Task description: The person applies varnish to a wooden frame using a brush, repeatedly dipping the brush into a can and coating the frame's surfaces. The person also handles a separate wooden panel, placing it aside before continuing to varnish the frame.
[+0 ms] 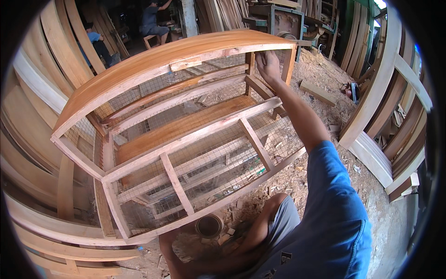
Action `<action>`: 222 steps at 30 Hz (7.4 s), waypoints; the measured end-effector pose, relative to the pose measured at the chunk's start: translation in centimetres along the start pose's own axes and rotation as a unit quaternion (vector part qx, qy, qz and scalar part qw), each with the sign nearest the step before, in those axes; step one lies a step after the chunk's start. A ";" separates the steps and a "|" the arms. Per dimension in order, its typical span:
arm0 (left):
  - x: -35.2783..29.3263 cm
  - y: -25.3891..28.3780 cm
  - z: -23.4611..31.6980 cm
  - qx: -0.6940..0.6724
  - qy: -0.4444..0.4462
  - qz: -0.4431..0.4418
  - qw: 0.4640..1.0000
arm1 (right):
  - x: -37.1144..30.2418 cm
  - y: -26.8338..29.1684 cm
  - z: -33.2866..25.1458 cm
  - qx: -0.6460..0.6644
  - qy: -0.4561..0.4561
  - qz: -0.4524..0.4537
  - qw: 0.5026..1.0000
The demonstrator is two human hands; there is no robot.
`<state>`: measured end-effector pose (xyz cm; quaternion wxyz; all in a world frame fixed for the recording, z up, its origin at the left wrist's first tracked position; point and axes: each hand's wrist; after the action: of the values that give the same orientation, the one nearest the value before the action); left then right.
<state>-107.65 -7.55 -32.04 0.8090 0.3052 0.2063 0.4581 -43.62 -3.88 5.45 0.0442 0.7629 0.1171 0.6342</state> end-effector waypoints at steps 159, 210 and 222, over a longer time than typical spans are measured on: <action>-0.8 -5.0 -7.8 0.024 0.007 0.143 0.989 | -2.0 -4.7 -2.8 -0.389 0.270 -0.466 0.748; 1.8 -0.5 0.1 0.027 -0.118 0.104 0.987 | -2.4 0.6 -4.8 -0.325 -0.142 -0.307 0.883; 1.9 -1.0 0.4 0.060 -0.056 0.077 0.994 | -2.2 -5.3 -11.4 -0.212 -0.195 -0.361 0.887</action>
<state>-105.82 -6.38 -32.51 0.7614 0.3937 0.1637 0.4884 -55.78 -0.21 4.35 0.4527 0.7488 0.2368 0.4222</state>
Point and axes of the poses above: each hand's wrist, its own x-axis towards the middle knuckle, its own y-axis out of the back of the hand, z = x × y, and after that the axes turned 1 degree about -y, right-handed
